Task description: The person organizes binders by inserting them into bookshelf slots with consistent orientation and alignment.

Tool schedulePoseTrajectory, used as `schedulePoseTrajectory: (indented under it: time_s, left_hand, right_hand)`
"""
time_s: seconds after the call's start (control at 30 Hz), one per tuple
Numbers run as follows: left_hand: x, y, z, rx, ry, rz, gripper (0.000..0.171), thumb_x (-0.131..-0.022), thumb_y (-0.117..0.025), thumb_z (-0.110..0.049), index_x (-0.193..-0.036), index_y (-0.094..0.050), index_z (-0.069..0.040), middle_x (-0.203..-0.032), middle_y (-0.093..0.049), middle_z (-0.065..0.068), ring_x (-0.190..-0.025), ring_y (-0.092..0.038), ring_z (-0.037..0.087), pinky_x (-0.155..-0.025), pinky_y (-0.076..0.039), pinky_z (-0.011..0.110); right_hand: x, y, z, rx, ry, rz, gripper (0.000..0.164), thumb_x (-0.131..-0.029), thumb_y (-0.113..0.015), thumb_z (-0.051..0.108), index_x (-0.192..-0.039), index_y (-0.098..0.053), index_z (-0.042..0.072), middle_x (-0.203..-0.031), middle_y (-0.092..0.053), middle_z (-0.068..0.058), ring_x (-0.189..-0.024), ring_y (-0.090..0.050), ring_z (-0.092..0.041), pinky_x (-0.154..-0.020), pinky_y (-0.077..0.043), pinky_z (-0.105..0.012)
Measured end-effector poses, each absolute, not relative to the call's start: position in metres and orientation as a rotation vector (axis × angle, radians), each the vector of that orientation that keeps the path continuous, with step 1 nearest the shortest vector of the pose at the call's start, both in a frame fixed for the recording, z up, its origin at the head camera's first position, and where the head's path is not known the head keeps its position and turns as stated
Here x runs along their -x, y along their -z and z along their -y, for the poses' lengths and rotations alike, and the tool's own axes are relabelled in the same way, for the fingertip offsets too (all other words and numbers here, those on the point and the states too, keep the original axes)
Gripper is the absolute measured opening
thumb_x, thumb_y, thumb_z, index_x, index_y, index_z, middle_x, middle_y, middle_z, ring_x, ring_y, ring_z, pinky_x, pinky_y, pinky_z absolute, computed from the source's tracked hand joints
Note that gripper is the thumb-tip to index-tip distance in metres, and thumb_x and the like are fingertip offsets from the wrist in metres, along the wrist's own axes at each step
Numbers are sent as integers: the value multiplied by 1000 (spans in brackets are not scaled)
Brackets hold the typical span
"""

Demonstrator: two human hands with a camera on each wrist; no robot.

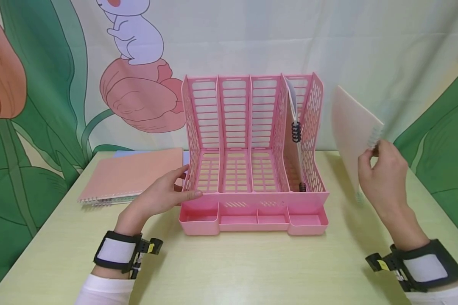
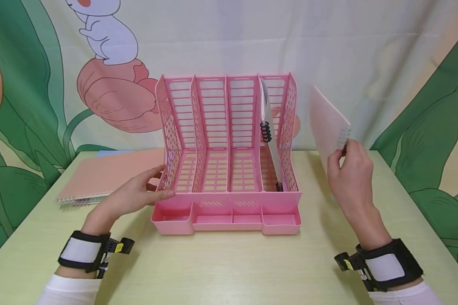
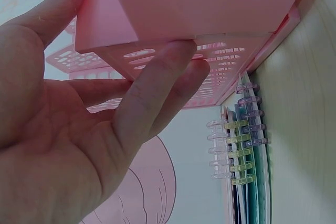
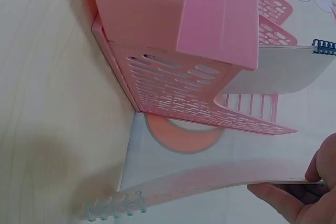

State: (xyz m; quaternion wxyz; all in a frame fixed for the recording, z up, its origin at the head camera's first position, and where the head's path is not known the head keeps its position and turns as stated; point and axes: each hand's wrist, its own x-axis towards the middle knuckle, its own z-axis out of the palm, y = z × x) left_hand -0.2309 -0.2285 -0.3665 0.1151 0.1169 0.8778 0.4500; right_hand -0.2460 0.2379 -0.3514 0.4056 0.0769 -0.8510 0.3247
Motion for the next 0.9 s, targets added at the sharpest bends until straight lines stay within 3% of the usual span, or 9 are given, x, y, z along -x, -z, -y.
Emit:
schedulePoseTrajectory:
  time_s: [0.9]
  left_hand:
    - [232,368,229,-338,-1296,-2594,94,-92,-78,-34,-161,-24,1,-137,-49,25,-108,-65,34,-81,-61,39]
  right_hand:
    - [244,351,-245,-110,-850,2087,20,-99,-51,-1,-105,-61,-16,-101,-64,-32,-95,-63,-49,-79,-46,-57]
